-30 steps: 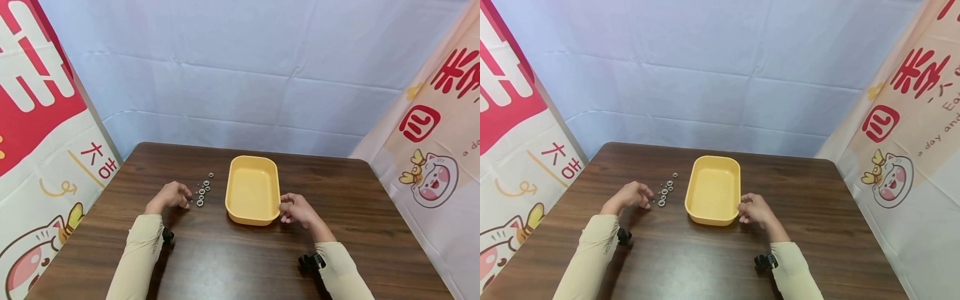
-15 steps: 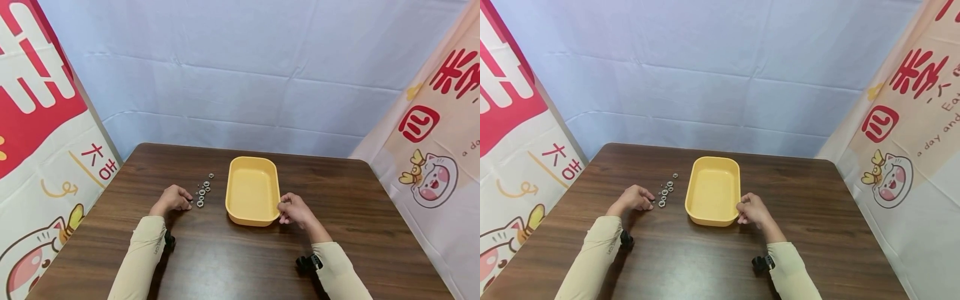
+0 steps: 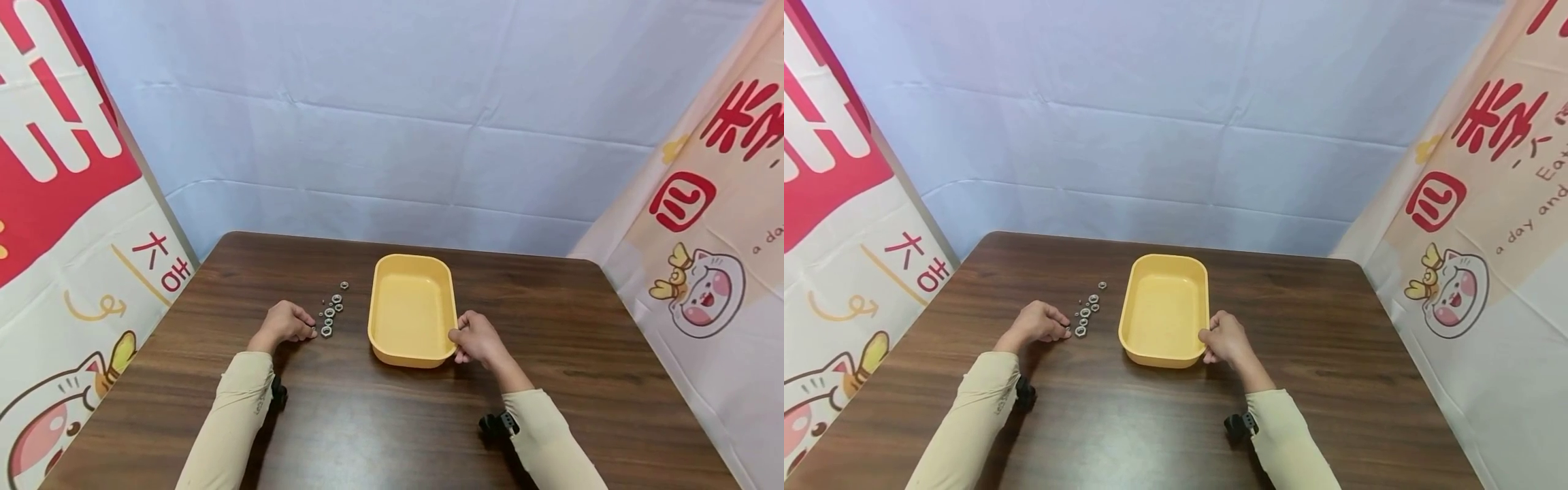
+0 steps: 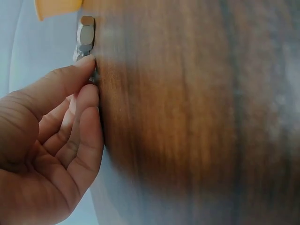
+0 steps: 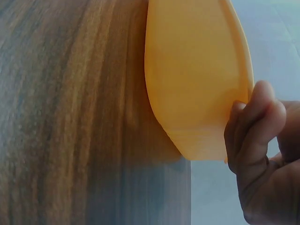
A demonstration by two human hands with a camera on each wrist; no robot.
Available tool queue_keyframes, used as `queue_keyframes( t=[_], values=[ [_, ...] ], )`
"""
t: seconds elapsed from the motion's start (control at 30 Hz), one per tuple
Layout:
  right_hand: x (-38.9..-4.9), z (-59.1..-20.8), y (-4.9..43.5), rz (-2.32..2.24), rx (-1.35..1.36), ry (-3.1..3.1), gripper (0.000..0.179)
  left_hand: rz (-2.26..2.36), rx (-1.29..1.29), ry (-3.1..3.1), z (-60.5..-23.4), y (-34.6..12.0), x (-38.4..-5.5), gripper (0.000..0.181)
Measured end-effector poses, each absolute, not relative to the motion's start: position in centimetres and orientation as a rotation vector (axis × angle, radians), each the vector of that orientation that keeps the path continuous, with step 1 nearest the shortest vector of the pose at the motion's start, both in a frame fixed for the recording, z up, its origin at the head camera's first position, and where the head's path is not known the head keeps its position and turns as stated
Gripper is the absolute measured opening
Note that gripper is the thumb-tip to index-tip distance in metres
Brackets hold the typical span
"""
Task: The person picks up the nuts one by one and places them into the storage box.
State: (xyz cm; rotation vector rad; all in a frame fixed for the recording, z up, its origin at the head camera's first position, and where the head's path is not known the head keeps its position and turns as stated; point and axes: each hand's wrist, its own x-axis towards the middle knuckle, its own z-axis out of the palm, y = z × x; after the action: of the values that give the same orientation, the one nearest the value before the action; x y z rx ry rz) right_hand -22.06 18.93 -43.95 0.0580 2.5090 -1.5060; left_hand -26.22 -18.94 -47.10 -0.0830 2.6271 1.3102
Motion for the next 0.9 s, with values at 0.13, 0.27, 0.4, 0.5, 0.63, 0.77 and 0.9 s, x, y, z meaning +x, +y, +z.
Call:
queue_keyframes(
  t=[0.13, 0.27, 0.4, 0.5, 0.63, 0.77, 0.9],
  values=[
    [-22.1, -44.0, 18.9, -1.506, 0.072, 2.506, 0.010, 1.297, -0.086, 2.641, -47.1, -18.7, -26.3, 0.018],
    [-22.0, -44.0, 18.8, -1.505, 0.091, 2.512, 0.010, 1.278, -0.068, 2.650, -47.0, -18.5, -26.3, 0.015],
    [-22.0, -44.1, 18.8, -1.494, 0.109, 2.530, 0.009, 1.194, -0.012, 2.676, -46.8, -18.3, -26.3, 0.009],
    [-22.0, -44.1, 18.7, -1.474, 0.123, 2.550, 0.009, 1.071, 0.031, 2.709, -46.7, -18.1, -26.4, 0.013],
    [-21.9, -43.9, 18.6, -1.451, 0.140, 2.570, 0.010, 0.933, 0.078, 2.736, -46.5, -17.8, -26.5, 0.017],
    [-21.7, -43.9, 18.8, -1.451, 0.153, 2.561, 0.011, 0.867, 0.117, 2.747, -46.3, -17.5, -26.5, 0.017],
    [-21.7, -44.1, 18.9, -1.461, 0.144, 2.544, 0.012, 0.861, 0.137, 2.727, -46.3, -17.5, -26.7, 0.016]
  ],
)
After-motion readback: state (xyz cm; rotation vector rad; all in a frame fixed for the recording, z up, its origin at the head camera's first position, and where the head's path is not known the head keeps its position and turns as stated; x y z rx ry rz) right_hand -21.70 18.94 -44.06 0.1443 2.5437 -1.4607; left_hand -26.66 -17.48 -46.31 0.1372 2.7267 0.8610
